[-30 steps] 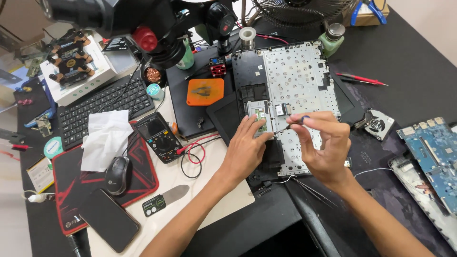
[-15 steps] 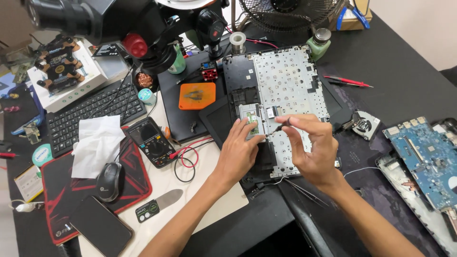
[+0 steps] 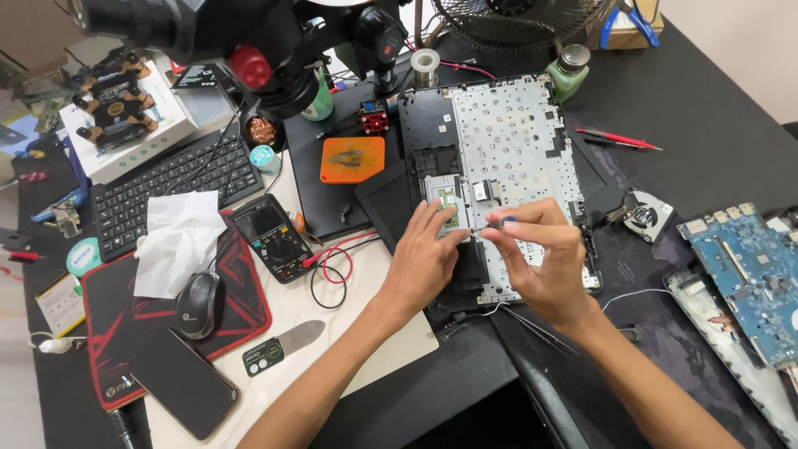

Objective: The person is disassembling a laptop, specifically focusing on the screen assembly and inner components like the motherboard and daughterboards.

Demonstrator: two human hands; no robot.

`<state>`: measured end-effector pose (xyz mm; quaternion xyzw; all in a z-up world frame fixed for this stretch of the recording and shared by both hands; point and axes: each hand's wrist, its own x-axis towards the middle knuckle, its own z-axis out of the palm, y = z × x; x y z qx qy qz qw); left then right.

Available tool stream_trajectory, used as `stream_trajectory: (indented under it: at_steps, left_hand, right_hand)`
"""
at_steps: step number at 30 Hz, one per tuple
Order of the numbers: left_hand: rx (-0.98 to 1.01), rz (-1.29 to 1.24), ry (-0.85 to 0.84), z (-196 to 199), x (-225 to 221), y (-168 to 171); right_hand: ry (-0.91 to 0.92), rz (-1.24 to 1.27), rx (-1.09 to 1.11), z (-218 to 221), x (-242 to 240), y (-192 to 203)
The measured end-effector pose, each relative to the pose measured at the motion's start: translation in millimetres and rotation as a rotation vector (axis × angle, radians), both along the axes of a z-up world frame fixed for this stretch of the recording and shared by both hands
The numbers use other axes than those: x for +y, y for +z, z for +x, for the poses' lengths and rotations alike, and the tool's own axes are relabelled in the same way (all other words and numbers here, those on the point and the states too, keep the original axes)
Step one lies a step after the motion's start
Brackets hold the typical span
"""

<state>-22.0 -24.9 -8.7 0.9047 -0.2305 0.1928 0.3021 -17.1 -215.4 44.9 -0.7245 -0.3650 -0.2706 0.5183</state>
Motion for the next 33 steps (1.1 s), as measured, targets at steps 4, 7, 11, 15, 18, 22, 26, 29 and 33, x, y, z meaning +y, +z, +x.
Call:
stream_trajectory:
  at_steps: [4,7,11,15,18,22,26,29,33]
  left_hand:
    - [-0.008,-0.002,-0.019,1.0,1.6,-1.8]
    - [-0.017,-0.007,-0.032,1.6,1.4,0.1]
    - [0.002,0.004,-0.024,1.3,0.7,2.9]
    - [0.002,0.020,-0.012,2.4,-0.7,3.5]
    - [-0.001,0.030,-0.008,3.2,-2.1,2.7]
    - [0.000,0.044,-0.004,3.3,-3.6,5.0]
    - [0.001,0.051,-0.003,5.4,-6.4,5.0]
    - [-0.008,0.046,0.006,2.9,-5.7,5.5]
    - [-0.033,0.032,-0.003,6.4,-1.2,10.7]
  right_hand:
    - [0.001,-0.119,-0.030,-6.4,3.8,0.6]
    - [-0.028,-0.235,-0.057,-16.1,-6.4,7.8]
    - [-0.175,-0.316,0.024,-34.4,-40.6,23.5]
    - [-0.490,-0.594,0.444,-61.6,-80.7,39.1]
    - [-0.581,-0.700,0.557,-79.9,-117.1,16.5]
    - [-0.662,-0.734,0.538,-107.1,-147.1,-12.1]
    - [-0.709,-0.735,0.558,-121.6,-158.7,-27.8]
    - [-0.741,-0.750,0.582,-125.1,-164.9,-35.0]
    - [-0.771,-0.767,0.595,-123.9,-169.4,-35.9]
